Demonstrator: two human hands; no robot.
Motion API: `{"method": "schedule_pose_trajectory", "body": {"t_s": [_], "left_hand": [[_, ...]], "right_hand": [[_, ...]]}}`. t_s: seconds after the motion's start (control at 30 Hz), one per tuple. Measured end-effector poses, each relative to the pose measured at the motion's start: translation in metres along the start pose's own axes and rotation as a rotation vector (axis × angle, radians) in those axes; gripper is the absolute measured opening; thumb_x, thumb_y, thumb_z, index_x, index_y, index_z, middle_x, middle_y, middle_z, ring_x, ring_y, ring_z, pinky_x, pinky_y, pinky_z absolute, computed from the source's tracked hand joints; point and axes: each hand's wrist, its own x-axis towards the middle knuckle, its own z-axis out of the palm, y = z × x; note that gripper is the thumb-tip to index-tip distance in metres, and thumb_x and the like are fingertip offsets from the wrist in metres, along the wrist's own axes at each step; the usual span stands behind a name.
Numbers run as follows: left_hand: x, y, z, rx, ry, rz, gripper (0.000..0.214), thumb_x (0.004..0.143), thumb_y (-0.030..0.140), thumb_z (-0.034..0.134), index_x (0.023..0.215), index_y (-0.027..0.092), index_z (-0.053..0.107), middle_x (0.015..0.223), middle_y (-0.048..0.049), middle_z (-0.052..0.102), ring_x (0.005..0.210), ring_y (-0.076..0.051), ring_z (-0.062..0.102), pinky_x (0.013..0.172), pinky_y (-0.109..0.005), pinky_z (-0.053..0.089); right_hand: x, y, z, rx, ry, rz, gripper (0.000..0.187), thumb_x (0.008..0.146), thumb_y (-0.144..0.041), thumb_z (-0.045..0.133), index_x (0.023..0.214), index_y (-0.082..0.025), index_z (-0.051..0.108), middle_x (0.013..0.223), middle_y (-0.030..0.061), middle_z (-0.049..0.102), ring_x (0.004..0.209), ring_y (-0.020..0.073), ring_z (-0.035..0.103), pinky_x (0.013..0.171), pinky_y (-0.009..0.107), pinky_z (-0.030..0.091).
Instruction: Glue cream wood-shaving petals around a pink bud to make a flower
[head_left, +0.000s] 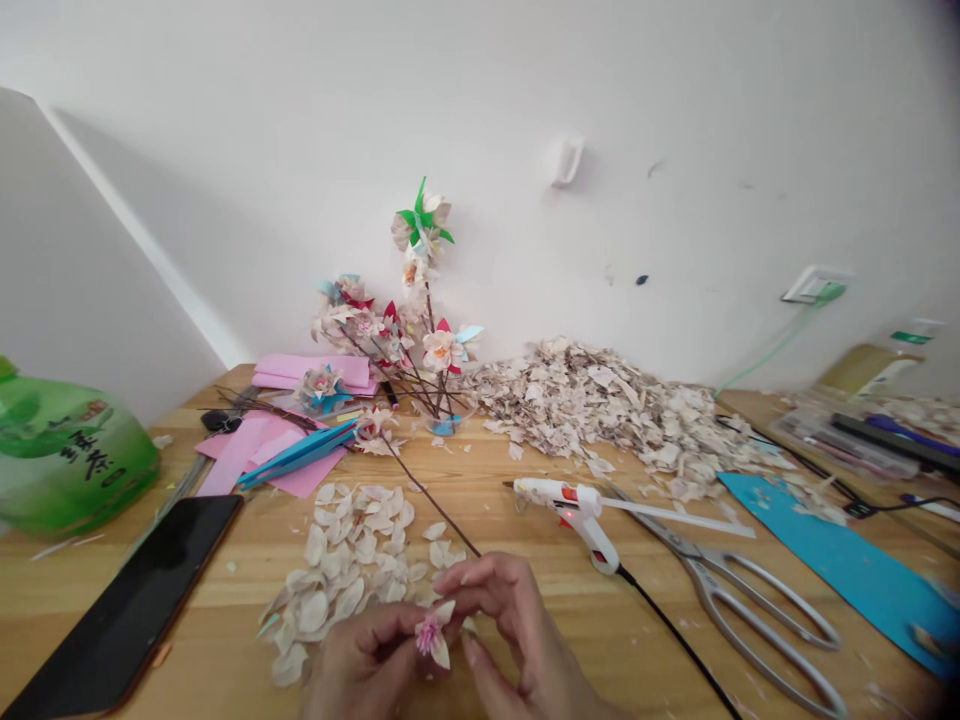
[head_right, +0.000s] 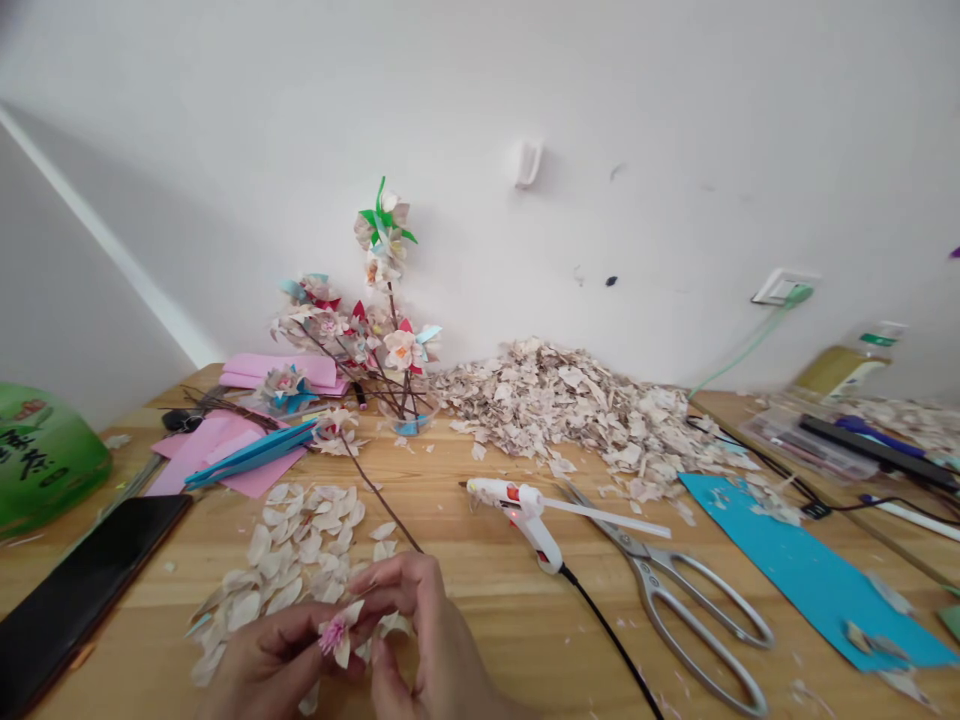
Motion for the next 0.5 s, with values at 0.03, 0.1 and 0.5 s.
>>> {"method": "schedule_pose_trajectory", "body": {"t_s": [0.03,0.1,0.5], "left_hand": [[0.0002,-0.0001,0.0001,-0.002,-0.002,-0.008,0.015,0.062,0.03,0.067,0.052,0.02,0.07,0.047,-0.0003,0.067,0.048,-0.013,0.057,0.05,-0.019,0.042],[0.0007,-0.0001,0.0001,-0.013,-0.007,-0.03,0.013,0.062,0.029,0.067,0.054,0.02,0.071,0.046,-0.0002,0.067,0.048,-0.013,0.057,0.05,-0.019,0.042],[0.0002,-0.0022,0.0021,-0.141,0.018,-0.129,0.01,0.057,0.028,0.071,0.058,0.019,0.071,0.046,0.0015,0.066,0.045,-0.013,0.059,0.049,-0.019,0.044]], "right_hand": [[0.0,0.0005,-0.0001,0.002,-0.005,0.001,0.032,0.079,-0.01,0.05,0.105,-0.024,0.039,0.102,0.0074,0.056,0.085,0.0157,0.061,0.072,0.029,0.05],[0.0001,0.001,-0.0003,-0.002,-0.012,0.009,0.031,0.079,-0.009,0.049,0.104,-0.024,0.039,0.101,0.0069,0.055,0.084,0.0155,0.06,0.073,0.03,0.05],[0.0022,0.0011,-0.0001,-0.085,-0.055,-0.029,0.032,0.08,-0.017,0.05,0.109,-0.021,0.037,0.101,0.0093,0.051,0.092,0.0198,0.056,0.079,0.035,0.047]]}}
